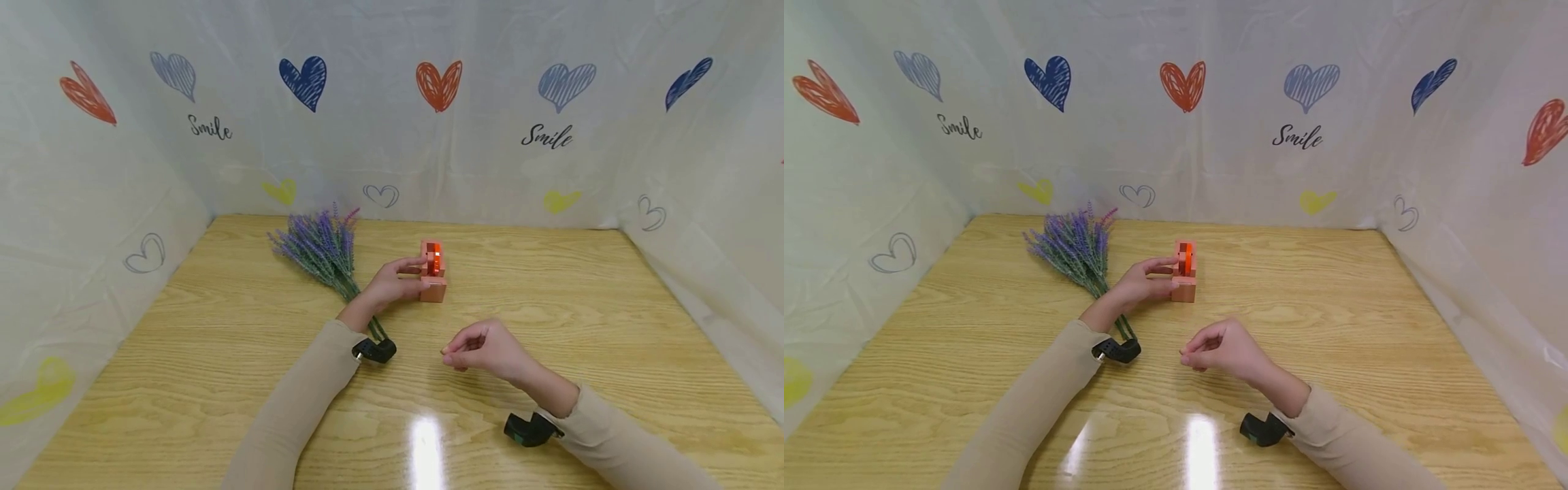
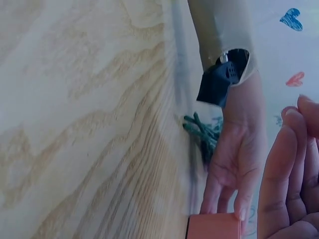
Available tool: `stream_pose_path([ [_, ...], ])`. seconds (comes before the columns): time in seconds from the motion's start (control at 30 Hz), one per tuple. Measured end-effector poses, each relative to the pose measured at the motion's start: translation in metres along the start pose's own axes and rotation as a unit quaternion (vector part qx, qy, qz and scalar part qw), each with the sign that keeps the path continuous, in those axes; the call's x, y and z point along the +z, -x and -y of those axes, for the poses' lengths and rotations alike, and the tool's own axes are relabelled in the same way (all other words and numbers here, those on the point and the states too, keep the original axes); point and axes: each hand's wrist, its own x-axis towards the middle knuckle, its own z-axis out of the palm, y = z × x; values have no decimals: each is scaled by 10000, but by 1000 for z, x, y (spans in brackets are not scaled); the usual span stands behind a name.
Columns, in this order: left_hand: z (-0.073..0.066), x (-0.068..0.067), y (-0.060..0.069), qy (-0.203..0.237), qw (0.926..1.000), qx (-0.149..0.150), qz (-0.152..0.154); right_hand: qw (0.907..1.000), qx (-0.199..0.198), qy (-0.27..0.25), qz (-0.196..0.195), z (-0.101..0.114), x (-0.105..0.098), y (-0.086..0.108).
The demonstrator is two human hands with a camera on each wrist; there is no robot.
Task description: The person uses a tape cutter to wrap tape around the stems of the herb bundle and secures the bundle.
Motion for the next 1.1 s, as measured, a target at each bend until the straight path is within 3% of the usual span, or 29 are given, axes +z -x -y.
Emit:
stream_pose_path([
  [0.33,-1,-4,3,-216,9997,96,-53,10000,-36,76,44,-1,2,2],
  [0.63,-7,-34,20,-742,9952,599,-225,10000,15,8,8,-2,1,6],
  [0.73,-8,-39,29,-937,9922,631,-531,10000,35,61,2,-2,1,6],
  [0.9,-7,-42,47,-1063,9846,508,-1294,10000,40,77,6,-3,1,6],
  [1.1,-4,-48,66,-1058,9781,64,-1789,10000,-43,51,21,-3,0,7],
])
